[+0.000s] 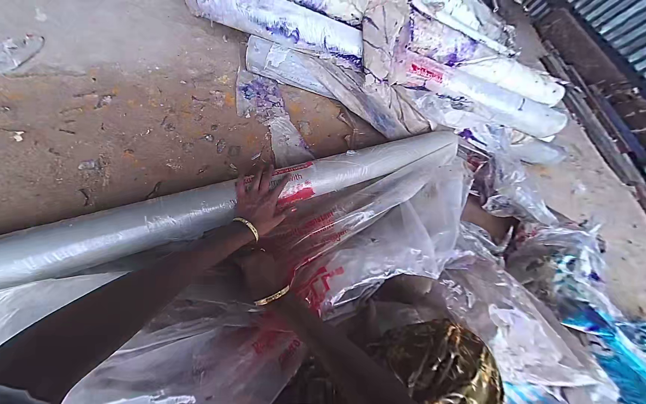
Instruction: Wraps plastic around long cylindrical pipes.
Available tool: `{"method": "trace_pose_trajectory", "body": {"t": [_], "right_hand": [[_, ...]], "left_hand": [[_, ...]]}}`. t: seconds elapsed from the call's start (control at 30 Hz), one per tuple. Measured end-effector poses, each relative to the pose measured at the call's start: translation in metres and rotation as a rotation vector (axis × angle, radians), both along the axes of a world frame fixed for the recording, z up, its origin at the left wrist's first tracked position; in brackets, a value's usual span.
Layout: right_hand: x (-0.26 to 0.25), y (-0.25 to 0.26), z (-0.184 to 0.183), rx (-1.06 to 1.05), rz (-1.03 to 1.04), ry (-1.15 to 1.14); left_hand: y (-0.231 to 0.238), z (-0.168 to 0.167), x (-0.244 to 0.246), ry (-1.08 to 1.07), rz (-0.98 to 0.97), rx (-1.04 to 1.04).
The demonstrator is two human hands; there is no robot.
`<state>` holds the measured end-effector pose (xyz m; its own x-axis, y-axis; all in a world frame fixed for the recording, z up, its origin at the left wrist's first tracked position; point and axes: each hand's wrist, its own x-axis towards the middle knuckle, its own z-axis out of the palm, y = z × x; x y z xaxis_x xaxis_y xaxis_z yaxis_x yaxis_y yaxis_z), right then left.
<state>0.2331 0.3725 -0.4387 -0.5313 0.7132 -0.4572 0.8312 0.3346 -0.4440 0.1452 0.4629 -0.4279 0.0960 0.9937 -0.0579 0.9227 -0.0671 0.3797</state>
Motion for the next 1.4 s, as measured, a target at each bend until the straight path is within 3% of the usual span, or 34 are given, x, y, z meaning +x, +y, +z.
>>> {"method": "trace_pose_trajectory", "body": {"t": [0.07,0.2,0.27,0.33,0.4,0.43,0.47,0.53,0.6,0.67,0.77,0.9,1.03,1.1,1.23,1.3,1.4], "right_hand": [[-0.002,-0.021,0.039,0.297,0.026,0.107],[-0.003,-0.040,0.072,0.514,0.037,0.259],[0.004,-0.043,0.074,0.486,0.042,0.340],[0.023,-0.039,0.076,0.316,0.074,0.497],[0.054,-0.027,0.078,0.171,0.098,0.796],[0.073,-0.014,0.083,0.194,0.081,0.886],[0.095,0.004,0.092,0.341,0.047,0.856],[0.144,0.060,0.106,0.675,-0.053,0.434],[0.201,0.129,0.105,0.576,-0.115,-0.117],[0.254,0.178,0.086,0.386,-0.154,-0.400],[0.282,0.180,0.080,0.192,-0.153,-0.488],[0.290,0.126,0.091,0.131,-0.109,-0.412],[0.274,0.090,0.069,-0.008,-0.160,-0.407],[0.267,0.080,0.071,-0.010,-0.226,-0.393],[0.266,0.068,0.092,0.152,-0.265,-0.282],[0.266,0.066,0.098,0.179,-0.251,-0.226],[0.268,0.061,0.096,0.140,-0.171,-0.169]], "left_hand": [[0.031,0.000,-0.017,0.041,0.056,0.053],[0.091,0.020,-0.058,-0.028,0.025,-0.143],[0.095,0.013,-0.061,-0.101,-0.120,-0.145],[0.082,0.007,-0.051,-0.116,-0.220,-0.169],[0.060,0.010,-0.033,-0.017,-0.200,-0.263],[0.050,0.017,-0.023,0.053,-0.175,-0.316],[0.042,0.025,-0.016,0.123,-0.155,-0.354],[0.030,0.039,-0.007,0.195,-0.142,-0.365],[0.022,0.045,-0.002,0.206,-0.153,-0.330],[0.017,0.047,0.001,0.236,-0.157,-0.311],[0.022,0.045,-0.007,0.228,-0.146,-0.328],[0.038,0.023,-0.051,-0.031,-0.271,-0.364],[0.033,0.008,-0.073,0.024,-0.320,-0.267],[0.035,0.016,-0.068,0.009,-0.294,-0.321],[0.050,0.055,0.002,0.171,-0.229,-0.495],[0.058,0.074,0.076,0.141,-0.269,-0.394],[0.069,0.068,0.203,0.088,-0.271,-0.309]]}}
